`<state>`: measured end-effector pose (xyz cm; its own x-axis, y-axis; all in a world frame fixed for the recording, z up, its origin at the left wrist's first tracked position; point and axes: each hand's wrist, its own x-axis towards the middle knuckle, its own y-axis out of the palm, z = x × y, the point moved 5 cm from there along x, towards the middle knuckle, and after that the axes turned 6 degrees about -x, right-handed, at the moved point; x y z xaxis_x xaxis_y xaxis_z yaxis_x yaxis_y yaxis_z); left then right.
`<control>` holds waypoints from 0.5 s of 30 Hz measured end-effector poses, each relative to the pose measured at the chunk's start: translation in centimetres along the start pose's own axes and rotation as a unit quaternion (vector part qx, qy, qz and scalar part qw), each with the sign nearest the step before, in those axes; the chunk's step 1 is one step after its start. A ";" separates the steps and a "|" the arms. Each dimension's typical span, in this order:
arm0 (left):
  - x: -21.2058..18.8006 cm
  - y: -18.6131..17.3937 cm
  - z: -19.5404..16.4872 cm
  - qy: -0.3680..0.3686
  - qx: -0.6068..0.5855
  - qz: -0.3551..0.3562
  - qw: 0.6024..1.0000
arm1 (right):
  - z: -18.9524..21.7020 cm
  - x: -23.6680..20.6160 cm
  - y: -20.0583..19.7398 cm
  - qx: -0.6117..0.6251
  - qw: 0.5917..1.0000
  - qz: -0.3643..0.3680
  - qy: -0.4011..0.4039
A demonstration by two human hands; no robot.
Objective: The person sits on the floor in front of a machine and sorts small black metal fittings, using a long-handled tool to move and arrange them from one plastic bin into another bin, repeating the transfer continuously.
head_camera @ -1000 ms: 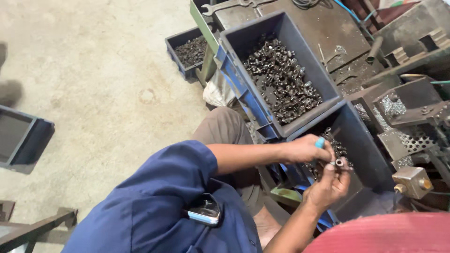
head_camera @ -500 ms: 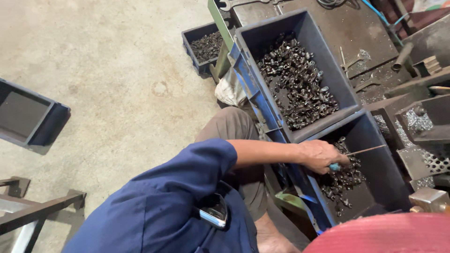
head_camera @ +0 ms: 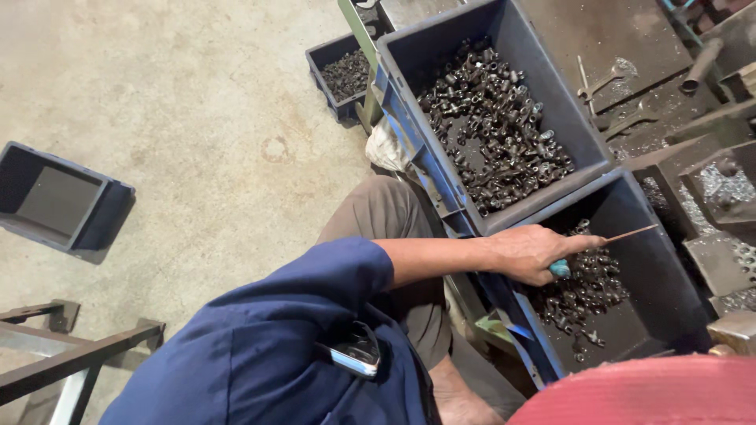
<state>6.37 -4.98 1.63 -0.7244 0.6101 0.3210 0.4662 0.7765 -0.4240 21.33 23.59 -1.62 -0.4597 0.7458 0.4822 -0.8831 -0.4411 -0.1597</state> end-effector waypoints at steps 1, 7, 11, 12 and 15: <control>0.0 -0.1 -0.2 0.040 -0.015 -0.025 0.999 | -0.1 0.2 0.1 0.000 1.000 0.000 -0.001; 0.3 0.6 0.5 0.053 0.024 -0.036 0.998 | -1.1 1.4 -3.1 0.012 1.000 0.001 0.002; 0.6 0.4 -0.1 0.028 0.032 -0.042 0.998 | -3.0 1.9 -6.0 0.038 0.999 0.026 0.017; 0.8 0.2 -0.4 0.038 -0.009 -0.046 0.998 | -3.5 2.0 -6.4 0.050 0.998 0.035 0.025; 3.2 -0.5 -1.6 0.069 0.014 -0.055 0.996 | -4.6 2.3 -6.5 0.121 0.990 0.058 0.045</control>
<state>4.61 -3.17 4.27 -0.6928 0.5391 0.4791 0.3725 0.8363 -0.4024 25.63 30.48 -3.49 -0.5727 0.7194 0.3929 -0.7805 -0.6251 0.0069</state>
